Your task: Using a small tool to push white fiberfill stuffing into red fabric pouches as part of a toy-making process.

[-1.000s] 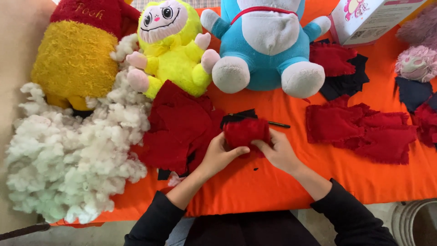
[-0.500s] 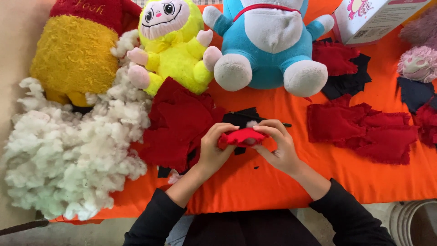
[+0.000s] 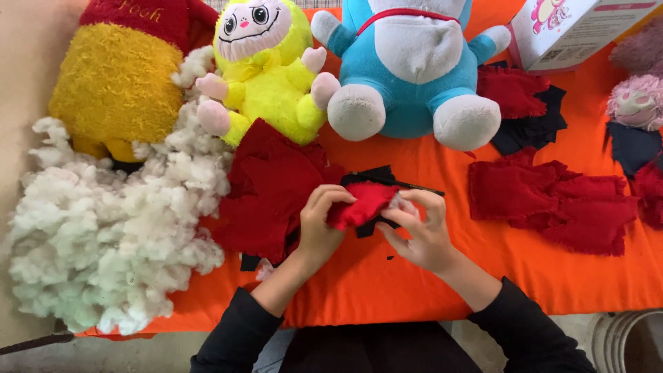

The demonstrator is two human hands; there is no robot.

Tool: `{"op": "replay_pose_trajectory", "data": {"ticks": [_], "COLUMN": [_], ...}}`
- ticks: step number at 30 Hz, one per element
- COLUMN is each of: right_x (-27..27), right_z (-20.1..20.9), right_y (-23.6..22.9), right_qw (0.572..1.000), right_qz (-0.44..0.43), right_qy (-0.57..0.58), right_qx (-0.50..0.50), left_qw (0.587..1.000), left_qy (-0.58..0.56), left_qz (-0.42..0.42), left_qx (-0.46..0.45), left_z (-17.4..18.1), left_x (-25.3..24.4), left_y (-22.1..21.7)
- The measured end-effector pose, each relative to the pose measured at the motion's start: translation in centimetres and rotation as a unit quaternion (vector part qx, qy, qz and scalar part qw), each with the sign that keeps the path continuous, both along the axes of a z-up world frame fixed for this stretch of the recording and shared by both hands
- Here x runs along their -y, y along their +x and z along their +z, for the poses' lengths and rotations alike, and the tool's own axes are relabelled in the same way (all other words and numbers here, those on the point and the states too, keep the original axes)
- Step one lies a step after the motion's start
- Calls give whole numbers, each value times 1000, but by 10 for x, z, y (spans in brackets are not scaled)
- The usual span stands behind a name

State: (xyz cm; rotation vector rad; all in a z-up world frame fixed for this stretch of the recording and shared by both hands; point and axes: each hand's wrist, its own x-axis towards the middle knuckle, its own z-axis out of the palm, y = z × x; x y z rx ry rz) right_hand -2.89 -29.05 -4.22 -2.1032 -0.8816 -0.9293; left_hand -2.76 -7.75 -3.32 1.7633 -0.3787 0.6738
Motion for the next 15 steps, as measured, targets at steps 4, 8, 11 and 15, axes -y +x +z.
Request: {"op": "replay_pose_trajectory", "data": {"ticks": [4,8,11,15], "right_x": [2,1,0,-1], "right_z": [-4,-4,-4,-9], "right_y": [6,4,5,8], "right_qw": [996,992,990,991], "right_qz": [-50,-48,-62,-82], "right_qy": [-58,-53,-53,-47], "right_qx": [53,108,117,90], "left_qw": [999,998,996,989], "left_qy": [24,46,68,146], "left_qz": [2,-30,-32,-27], "left_qx": [24,42,38,10], "left_z": [-6,14,11,9], "left_x": [10,15,14,11], "left_y": [-5,-10,-10,-12]}}
